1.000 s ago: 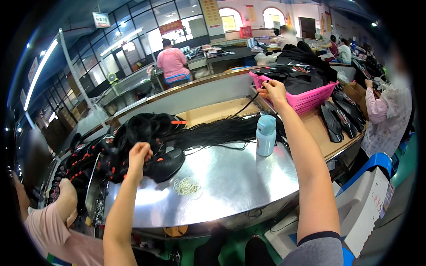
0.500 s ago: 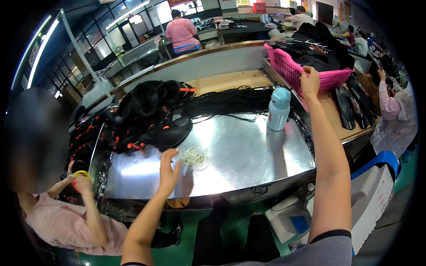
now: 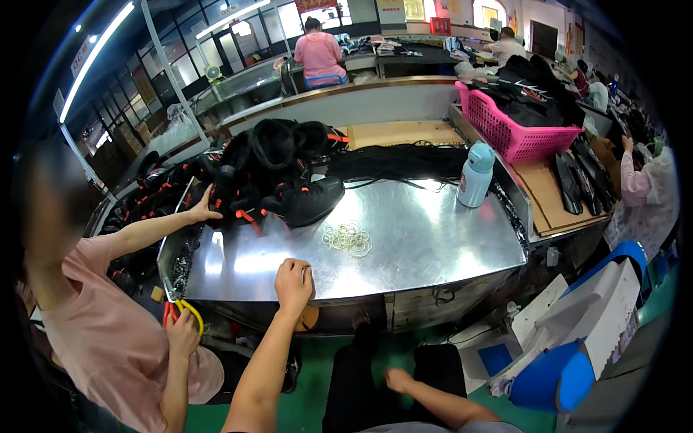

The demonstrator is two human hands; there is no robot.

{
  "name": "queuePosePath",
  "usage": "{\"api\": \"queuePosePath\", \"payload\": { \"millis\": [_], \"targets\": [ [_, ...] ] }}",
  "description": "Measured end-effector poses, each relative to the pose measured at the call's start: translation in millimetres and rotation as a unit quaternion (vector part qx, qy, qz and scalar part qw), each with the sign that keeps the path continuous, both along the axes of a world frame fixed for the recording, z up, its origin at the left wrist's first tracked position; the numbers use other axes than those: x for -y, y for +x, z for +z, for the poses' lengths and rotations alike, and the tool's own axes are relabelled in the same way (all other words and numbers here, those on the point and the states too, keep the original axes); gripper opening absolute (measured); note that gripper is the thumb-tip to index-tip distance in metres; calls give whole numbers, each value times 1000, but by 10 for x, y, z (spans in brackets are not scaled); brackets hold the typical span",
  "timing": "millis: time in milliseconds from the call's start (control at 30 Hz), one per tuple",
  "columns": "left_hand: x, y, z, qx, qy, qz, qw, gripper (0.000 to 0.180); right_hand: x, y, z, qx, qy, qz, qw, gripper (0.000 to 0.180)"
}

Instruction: The person opens a drawer under a metal worktable and removes keys, a case, a lighter, and rubber bands, placing them on the table. They then close the drawer and gather the rubber bands into a small bundle.

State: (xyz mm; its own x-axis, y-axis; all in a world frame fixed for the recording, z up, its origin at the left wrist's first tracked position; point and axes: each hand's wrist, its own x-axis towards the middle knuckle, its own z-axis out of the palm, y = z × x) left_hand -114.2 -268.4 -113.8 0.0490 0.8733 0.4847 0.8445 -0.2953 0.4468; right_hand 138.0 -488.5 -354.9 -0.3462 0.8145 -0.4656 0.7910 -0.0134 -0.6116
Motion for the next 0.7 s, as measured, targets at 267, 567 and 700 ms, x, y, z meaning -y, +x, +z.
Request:
{"api": "queuePosePath", "payload": {
  "millis": [267, 567, 700],
  "targets": [
    [-63, 96, -23, -118, -28, 29, 992, 31, 156, 237, -880, -61, -367, -21, 928, 23],
    [-69, 88, 51, -157, -103, 42, 981, 38, -192, 377, -449, -199, -481, -177, 835, 23],
    [-142, 82, 50, -155, -74, 37, 984, 37, -287, 477, -259, -252, -483, -253, 799, 23]
  ]
}}
